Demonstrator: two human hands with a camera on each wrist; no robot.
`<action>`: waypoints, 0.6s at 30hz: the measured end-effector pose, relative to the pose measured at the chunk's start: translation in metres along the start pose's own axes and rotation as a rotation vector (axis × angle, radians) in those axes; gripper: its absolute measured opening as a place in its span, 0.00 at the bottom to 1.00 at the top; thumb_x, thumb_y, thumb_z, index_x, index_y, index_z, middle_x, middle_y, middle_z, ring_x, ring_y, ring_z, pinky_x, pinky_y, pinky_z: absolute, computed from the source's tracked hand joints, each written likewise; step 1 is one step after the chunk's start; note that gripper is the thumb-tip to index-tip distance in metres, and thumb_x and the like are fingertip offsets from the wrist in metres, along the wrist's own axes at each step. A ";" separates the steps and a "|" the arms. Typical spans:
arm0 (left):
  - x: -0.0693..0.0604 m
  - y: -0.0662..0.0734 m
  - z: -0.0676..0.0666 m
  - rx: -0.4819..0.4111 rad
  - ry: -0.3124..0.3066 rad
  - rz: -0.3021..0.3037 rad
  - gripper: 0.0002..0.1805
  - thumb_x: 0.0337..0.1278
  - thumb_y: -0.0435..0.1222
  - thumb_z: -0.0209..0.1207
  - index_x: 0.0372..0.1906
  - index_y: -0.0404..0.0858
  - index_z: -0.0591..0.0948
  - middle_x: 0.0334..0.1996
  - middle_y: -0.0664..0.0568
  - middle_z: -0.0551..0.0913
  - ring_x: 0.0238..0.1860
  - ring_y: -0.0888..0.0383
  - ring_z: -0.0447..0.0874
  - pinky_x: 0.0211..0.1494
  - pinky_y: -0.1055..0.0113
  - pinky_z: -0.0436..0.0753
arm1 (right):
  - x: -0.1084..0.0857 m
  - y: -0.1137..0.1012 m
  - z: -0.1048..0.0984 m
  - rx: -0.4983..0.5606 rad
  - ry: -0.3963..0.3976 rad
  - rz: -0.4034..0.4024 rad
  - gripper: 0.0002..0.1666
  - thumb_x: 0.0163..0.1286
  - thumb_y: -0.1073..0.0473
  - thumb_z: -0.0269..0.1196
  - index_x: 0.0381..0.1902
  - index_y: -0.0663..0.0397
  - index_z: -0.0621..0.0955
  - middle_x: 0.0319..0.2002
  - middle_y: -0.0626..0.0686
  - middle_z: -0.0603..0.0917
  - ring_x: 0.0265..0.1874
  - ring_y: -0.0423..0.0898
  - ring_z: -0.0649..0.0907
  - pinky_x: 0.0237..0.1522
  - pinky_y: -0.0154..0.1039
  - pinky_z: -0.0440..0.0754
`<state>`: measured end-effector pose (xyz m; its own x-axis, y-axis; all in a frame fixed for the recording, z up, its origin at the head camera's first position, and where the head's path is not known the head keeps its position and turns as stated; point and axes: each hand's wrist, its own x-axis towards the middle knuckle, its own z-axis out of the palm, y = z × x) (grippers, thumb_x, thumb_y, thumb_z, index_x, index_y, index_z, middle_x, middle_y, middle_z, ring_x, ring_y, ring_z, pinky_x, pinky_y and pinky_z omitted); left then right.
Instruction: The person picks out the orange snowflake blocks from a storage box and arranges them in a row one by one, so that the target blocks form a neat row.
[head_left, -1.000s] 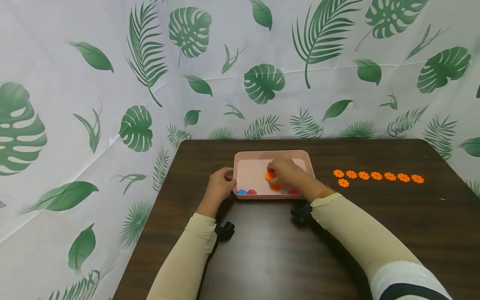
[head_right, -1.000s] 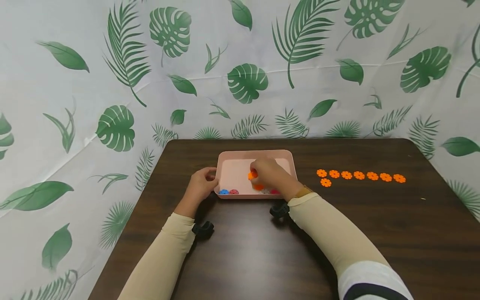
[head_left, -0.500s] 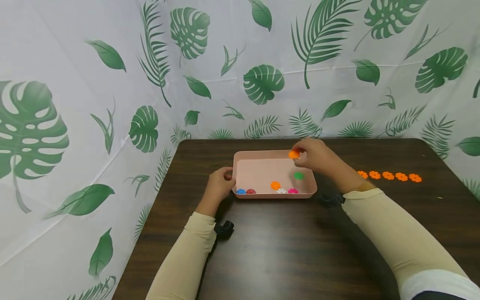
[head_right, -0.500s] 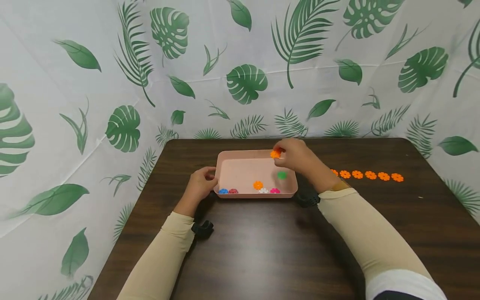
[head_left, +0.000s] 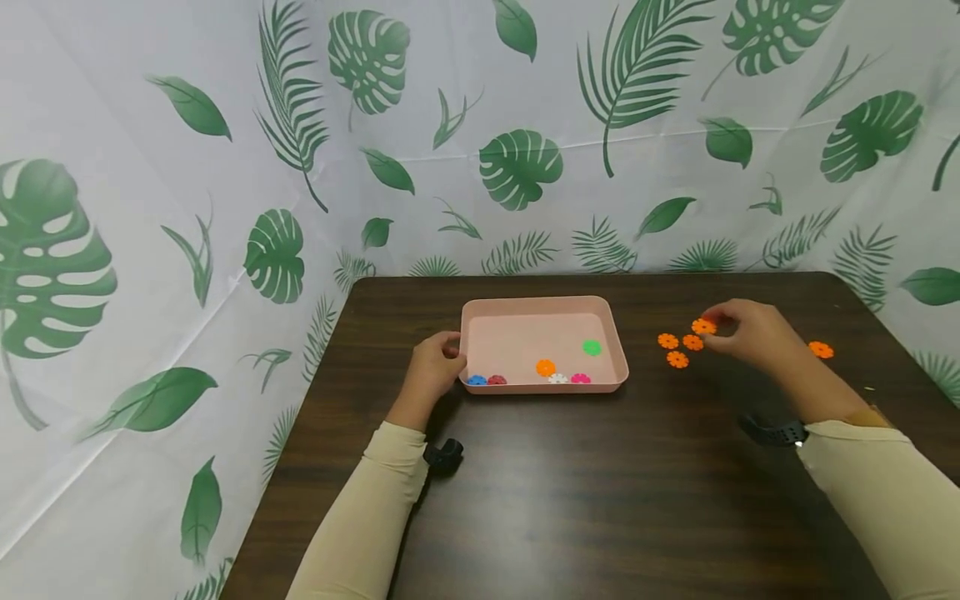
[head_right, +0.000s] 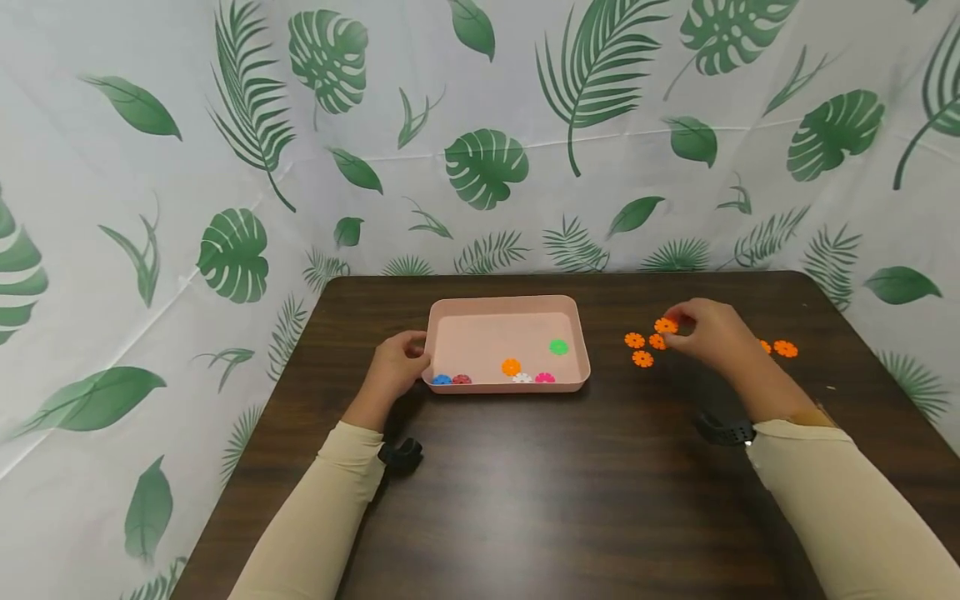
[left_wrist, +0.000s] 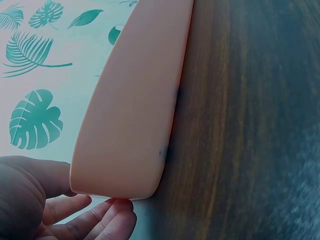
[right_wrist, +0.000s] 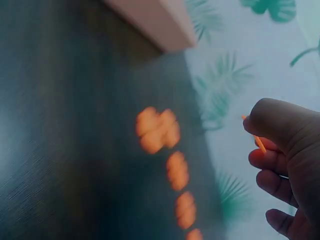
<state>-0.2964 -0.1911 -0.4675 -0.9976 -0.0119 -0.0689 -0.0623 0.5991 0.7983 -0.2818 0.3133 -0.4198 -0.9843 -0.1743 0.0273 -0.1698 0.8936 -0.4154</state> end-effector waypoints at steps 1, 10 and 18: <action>0.000 0.000 0.000 -0.001 0.001 -0.003 0.25 0.61 0.34 0.65 0.64 0.40 0.82 0.42 0.46 0.86 0.35 0.51 0.82 0.32 0.62 0.85 | -0.003 0.007 0.004 -0.007 -0.006 0.004 0.28 0.68 0.54 0.70 0.57 0.70 0.81 0.52 0.70 0.82 0.50 0.66 0.80 0.48 0.66 0.77; -0.001 -0.005 0.003 -0.025 -0.011 0.001 0.25 0.61 0.34 0.65 0.64 0.40 0.81 0.42 0.45 0.87 0.33 0.52 0.83 0.31 0.63 0.84 | -0.020 0.036 0.041 -0.096 -0.060 0.015 0.29 0.67 0.54 0.71 0.58 0.71 0.81 0.53 0.71 0.82 0.51 0.69 0.81 0.52 0.69 0.76; -0.001 -0.005 0.004 -0.017 0.005 0.005 0.25 0.61 0.34 0.64 0.65 0.41 0.82 0.42 0.46 0.87 0.31 0.52 0.83 0.29 0.63 0.84 | -0.023 0.034 0.051 -0.166 -0.015 -0.013 0.28 0.66 0.51 0.71 0.54 0.69 0.83 0.47 0.67 0.84 0.46 0.67 0.82 0.49 0.68 0.77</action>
<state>-0.2952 -0.1912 -0.4737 -0.9980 -0.0135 -0.0618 -0.0580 0.5852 0.8088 -0.2621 0.3270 -0.4806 -0.9814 -0.1911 0.0180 -0.1892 0.9471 -0.2592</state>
